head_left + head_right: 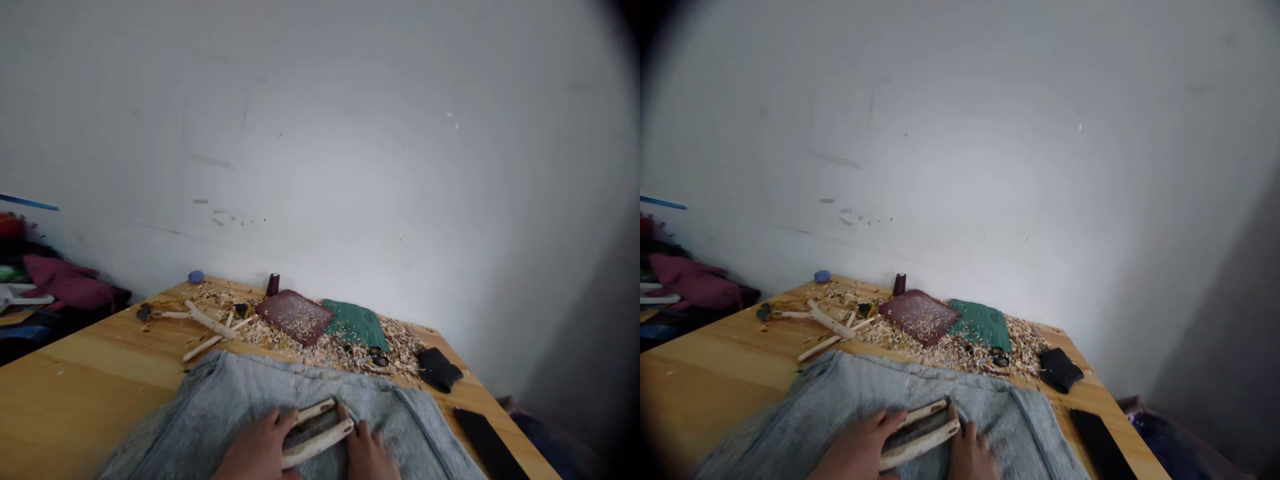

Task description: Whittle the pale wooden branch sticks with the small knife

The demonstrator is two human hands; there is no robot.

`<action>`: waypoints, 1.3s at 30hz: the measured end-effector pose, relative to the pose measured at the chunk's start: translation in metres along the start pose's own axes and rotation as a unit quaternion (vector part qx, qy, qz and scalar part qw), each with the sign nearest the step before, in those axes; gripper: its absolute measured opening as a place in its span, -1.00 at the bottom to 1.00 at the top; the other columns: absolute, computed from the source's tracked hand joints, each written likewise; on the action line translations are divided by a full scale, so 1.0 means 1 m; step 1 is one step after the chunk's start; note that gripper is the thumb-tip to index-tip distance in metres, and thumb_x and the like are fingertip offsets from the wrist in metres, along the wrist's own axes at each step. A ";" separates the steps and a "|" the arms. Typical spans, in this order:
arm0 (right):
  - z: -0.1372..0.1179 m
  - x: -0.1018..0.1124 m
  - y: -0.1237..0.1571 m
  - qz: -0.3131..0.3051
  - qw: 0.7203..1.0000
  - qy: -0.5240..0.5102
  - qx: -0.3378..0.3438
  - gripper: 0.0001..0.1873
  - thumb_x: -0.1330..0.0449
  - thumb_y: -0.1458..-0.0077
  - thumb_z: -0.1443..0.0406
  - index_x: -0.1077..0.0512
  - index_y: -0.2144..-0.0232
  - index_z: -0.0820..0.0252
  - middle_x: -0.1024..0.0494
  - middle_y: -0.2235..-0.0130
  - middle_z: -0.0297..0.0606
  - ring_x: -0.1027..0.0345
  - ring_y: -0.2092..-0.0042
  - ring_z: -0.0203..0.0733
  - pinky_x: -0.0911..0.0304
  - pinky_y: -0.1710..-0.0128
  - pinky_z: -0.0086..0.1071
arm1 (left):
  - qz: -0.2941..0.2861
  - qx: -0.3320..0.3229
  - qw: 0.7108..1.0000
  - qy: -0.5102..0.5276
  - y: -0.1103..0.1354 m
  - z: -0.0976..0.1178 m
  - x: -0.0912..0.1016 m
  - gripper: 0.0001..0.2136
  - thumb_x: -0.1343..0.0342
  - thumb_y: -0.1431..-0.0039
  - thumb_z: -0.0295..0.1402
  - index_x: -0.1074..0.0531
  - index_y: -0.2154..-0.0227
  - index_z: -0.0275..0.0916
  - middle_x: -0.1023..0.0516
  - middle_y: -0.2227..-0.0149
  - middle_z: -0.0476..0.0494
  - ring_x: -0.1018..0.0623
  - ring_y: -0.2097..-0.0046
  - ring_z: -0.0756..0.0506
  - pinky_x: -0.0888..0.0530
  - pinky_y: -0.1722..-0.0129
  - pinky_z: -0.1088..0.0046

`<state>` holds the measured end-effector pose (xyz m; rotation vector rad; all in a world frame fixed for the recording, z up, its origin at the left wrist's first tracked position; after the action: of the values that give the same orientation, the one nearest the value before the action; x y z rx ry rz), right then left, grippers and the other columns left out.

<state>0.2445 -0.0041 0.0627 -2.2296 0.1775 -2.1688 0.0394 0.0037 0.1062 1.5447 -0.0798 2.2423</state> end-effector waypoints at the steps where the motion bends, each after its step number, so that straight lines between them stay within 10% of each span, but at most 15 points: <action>1: 0.010 0.000 0.000 -0.008 1.000 -0.019 -0.004 -0.16 0.09 -0.03 0.57 -0.22 -0.31 -0.13 -0.61 0.08 -0.12 -0.56 0.10 -0.06 -0.42 0.31 -0.35 | 0.000 0.001 1.000 0.013 0.003 -0.002 0.002 -0.12 -0.26 0.14 -0.02 -0.23 -0.32 -0.11 -0.36 -0.29 -0.31 -0.44 -0.20 -0.46 -0.36 -0.21 0.05; 7: 0.062 0.040 -0.011 0.047 0.956 -0.290 -0.002 -0.33 0.07 -0.19 0.34 -0.11 -0.35 0.25 -0.66 0.21 -0.05 -0.59 0.22 -0.01 -0.41 0.19 -0.26 | 0.082 -0.022 0.994 0.074 0.026 -0.010 0.036 -0.34 0.13 -0.18 0.10 -0.20 -0.32 0.06 -0.36 -0.30 -0.09 -0.37 -0.25 -0.42 -0.35 -0.23 0.07; 11: 0.039 0.074 -0.035 -0.013 0.846 -0.533 0.016 -0.44 0.01 -0.24 -0.06 -0.30 -0.10 0.16 -0.55 0.46 -0.32 -0.36 0.61 -0.21 -0.26 0.64 -0.40 | 0.118 -0.057 0.990 0.052 0.023 -0.003 0.066 -0.48 0.23 -0.27 -0.10 -0.29 -0.25 0.01 -0.46 -0.18 -0.17 -0.48 -0.13 -0.33 -0.42 -0.15 0.15; 16: -0.010 0.100 -0.066 -0.053 0.718 -0.692 0.052 -0.35 -0.17 0.07 -0.33 -0.33 0.46 0.13 -0.35 0.66 -0.47 -0.13 0.72 -0.38 -0.13 0.72 -0.49 | 0.136 -0.084 0.987 0.018 0.002 0.008 0.090 -0.59 0.32 -0.33 -0.30 -0.41 -0.01 -0.08 -0.52 0.04 -0.22 -0.55 0.09 -0.19 -0.45 0.02 0.28; 20: -0.018 0.092 -0.095 -0.070 0.687 -0.722 0.034 -0.41 -0.31 0.10 -0.23 -0.34 0.49 0.15 -0.35 0.69 -0.47 -0.16 0.71 -0.40 -0.11 0.71 -0.52 | 0.098 -0.051 0.993 0.049 -0.017 0.001 0.090 -0.68 0.24 -0.32 -0.32 -0.36 0.01 -0.11 -0.52 0.04 -0.21 -0.51 0.05 -0.18 -0.41 -0.01 0.29; 25: -0.020 0.075 -0.132 -0.119 0.624 -0.772 0.010 -0.50 -0.43 0.26 -0.04 -0.38 0.44 0.16 -0.41 0.67 -0.48 -0.16 0.72 -0.38 -0.13 0.74 -0.49 | -0.086 -0.062 0.967 0.233 -0.043 0.005 0.069 -0.78 -0.05 -0.20 -0.18 -0.42 0.20 -0.19 -0.45 0.36 -0.04 -0.43 0.35 -0.08 -0.37 0.35 0.43; 39: -0.007 0.012 -0.166 -0.151 0.631 -0.761 -0.009 -0.34 -0.43 0.30 -0.20 -0.35 0.40 0.15 -0.41 0.67 -0.51 -0.21 0.71 -0.37 -0.17 0.72 -0.49 | -0.093 -0.098 0.881 0.453 -0.129 0.013 0.022 -0.58 -0.10 -0.17 0.09 -0.49 0.27 -0.21 -0.36 0.38 0.00 -0.30 0.35 -0.04 -0.25 0.32 0.43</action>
<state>0.2479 0.1603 0.0908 -3.2347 -0.2489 0.3405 0.0919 0.1247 0.1071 0.2798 0.1079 2.4616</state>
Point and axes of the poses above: each hand's wrist, its own y-axis away from the middle knuckle, its own x-axis out of the back of the hand, z = x × y, the point moved 6 cm from there along -y, towards the middle knuckle
